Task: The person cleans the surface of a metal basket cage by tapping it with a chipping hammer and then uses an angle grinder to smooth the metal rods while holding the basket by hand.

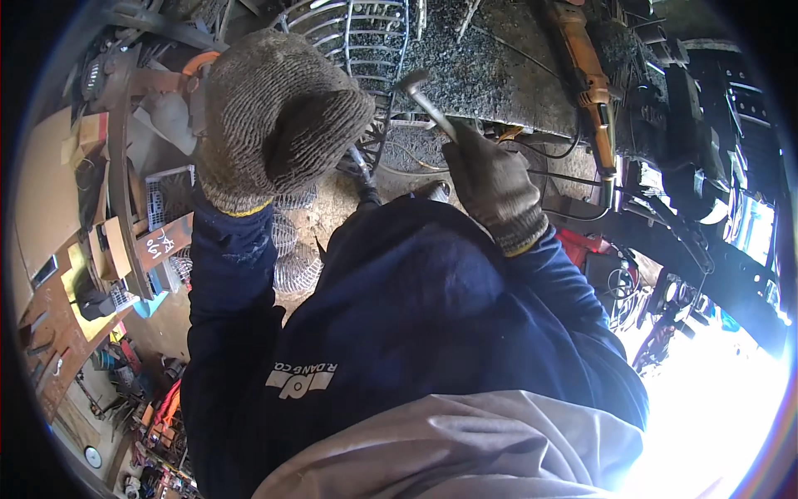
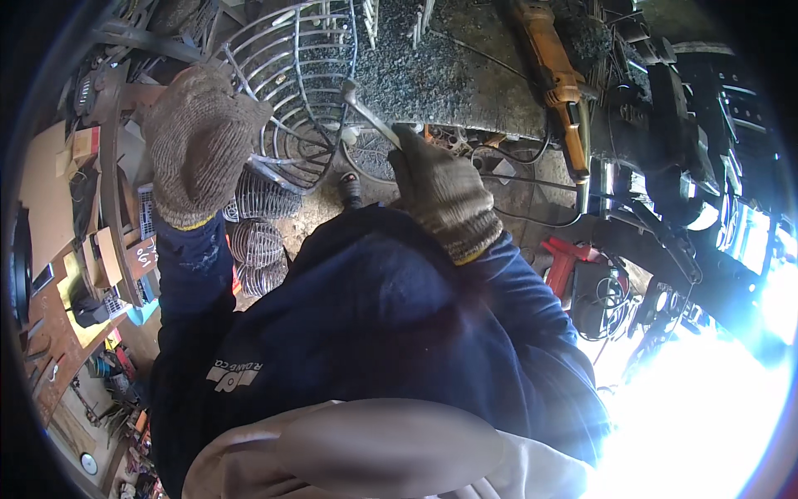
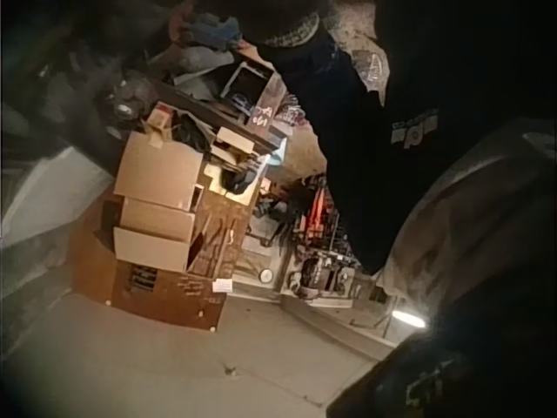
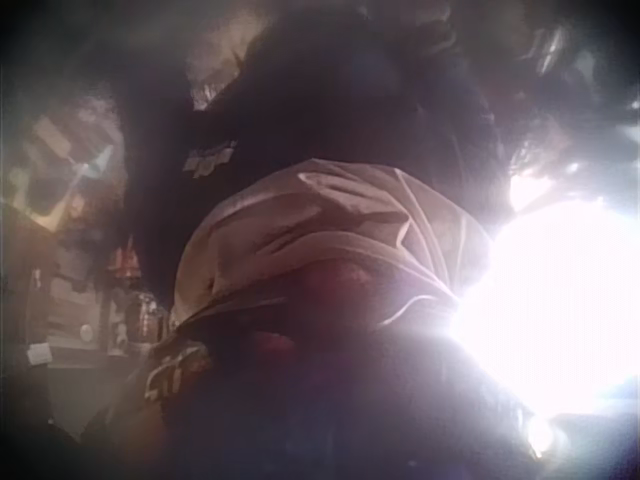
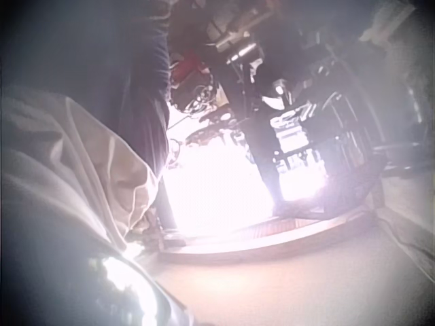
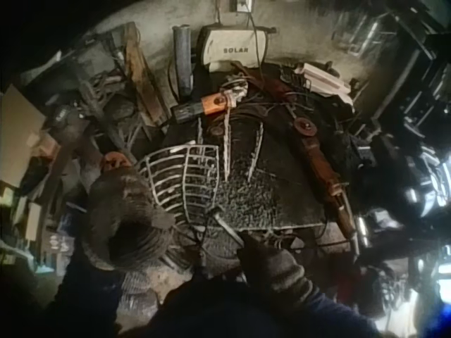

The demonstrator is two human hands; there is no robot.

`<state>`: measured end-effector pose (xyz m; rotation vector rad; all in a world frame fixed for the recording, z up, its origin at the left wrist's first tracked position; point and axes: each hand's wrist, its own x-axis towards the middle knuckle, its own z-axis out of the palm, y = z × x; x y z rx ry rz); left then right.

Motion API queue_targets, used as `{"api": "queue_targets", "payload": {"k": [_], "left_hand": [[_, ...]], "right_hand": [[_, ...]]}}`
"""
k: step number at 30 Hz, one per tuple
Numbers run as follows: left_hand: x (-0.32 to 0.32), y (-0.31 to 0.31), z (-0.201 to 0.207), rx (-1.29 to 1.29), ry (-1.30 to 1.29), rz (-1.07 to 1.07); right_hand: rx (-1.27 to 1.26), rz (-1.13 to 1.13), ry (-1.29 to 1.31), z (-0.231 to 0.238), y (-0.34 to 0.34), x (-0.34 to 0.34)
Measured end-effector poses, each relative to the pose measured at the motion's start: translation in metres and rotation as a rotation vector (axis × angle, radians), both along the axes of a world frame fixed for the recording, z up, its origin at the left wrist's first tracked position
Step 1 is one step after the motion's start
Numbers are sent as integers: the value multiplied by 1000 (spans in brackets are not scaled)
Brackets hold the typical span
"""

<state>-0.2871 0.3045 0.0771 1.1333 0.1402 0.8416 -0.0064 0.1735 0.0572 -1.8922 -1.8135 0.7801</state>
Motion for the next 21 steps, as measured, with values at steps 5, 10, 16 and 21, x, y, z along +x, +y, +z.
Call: {"api": "queue_targets", "payload": {"k": [5, 10, 16, 21], "left_hand": [[-6, 7, 0, 136, 67, -40], [-4, 6, 6, 386, 219, 69], [-2, 9, 18, 841, 441, 245], [-1, 10, 23, 1121, 572, 361]], "right_hand": [[227, 10, -9, -7, 1, 4], [105, 27, -53, -9, 5, 2], [-13, 48, -165, -5, 8, -6], [41, 43, -58, 3, 6, -8]]}}
